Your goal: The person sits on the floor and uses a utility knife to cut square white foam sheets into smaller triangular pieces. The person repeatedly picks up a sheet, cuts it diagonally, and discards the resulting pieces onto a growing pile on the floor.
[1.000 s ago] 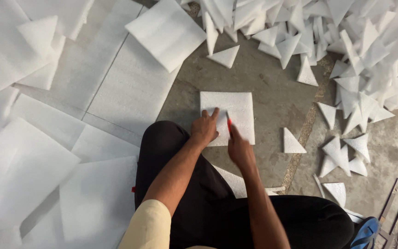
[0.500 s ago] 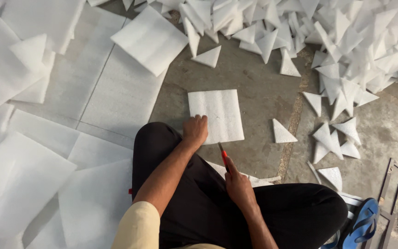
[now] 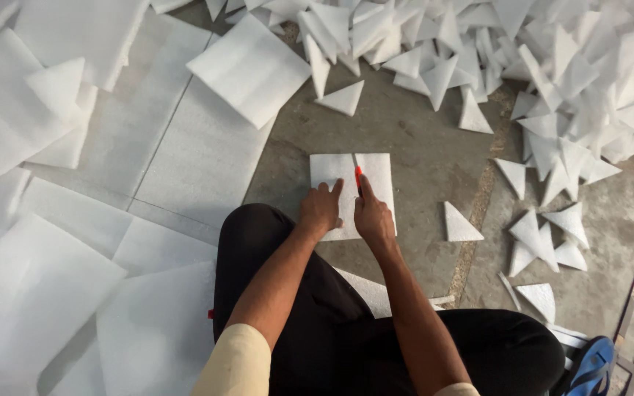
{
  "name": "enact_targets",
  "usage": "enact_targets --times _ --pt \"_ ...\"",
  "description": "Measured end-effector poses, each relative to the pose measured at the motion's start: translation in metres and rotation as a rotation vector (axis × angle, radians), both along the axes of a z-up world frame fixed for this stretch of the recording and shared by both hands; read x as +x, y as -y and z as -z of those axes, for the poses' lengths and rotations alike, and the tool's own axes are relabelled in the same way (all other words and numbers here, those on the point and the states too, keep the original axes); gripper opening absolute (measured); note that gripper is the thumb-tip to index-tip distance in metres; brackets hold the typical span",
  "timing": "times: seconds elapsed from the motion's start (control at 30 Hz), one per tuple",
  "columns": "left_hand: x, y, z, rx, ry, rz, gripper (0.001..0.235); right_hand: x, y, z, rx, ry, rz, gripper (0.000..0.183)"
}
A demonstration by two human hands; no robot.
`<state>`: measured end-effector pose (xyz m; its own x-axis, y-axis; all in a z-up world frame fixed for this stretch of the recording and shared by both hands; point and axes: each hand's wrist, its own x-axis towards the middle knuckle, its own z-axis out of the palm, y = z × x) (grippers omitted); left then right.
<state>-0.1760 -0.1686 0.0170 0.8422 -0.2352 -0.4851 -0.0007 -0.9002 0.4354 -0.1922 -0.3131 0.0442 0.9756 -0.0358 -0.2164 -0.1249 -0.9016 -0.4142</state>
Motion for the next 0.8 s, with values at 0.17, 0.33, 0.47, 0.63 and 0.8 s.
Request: enact_targets --times 0.17,0.33,0.47,0.63,0.8 --pt "0.000 -0.002 -0.011 -0.028 0.000 -0.024 0.110 0.017 -0.004 0.007 -0.022 -0.011 -0.058 0.060" --pt "-0.001 -0.001 -0.008 -0.033 -0.013 -0.047 0.106 0.023 -0.003 0.007 -0.032 -0.055 -0.052 0.058" --pt "-0.007 0.001 -0.003 -0.049 0.066 -0.068 0.104 -0.021 0.008 -0.012 -0.021 -0.160 -0.003 0.052" --pt "-0.010 0.006 0.006 -0.050 0.119 -0.083 0.104 -0.157 0.036 -0.038 -0.088 -0.377 0.018 0.065" --pt "-0.013 0.012 0.033 -0.052 0.175 -0.046 0.101 -0.205 0.066 -0.014 -0.062 -0.248 0.044 0.067"
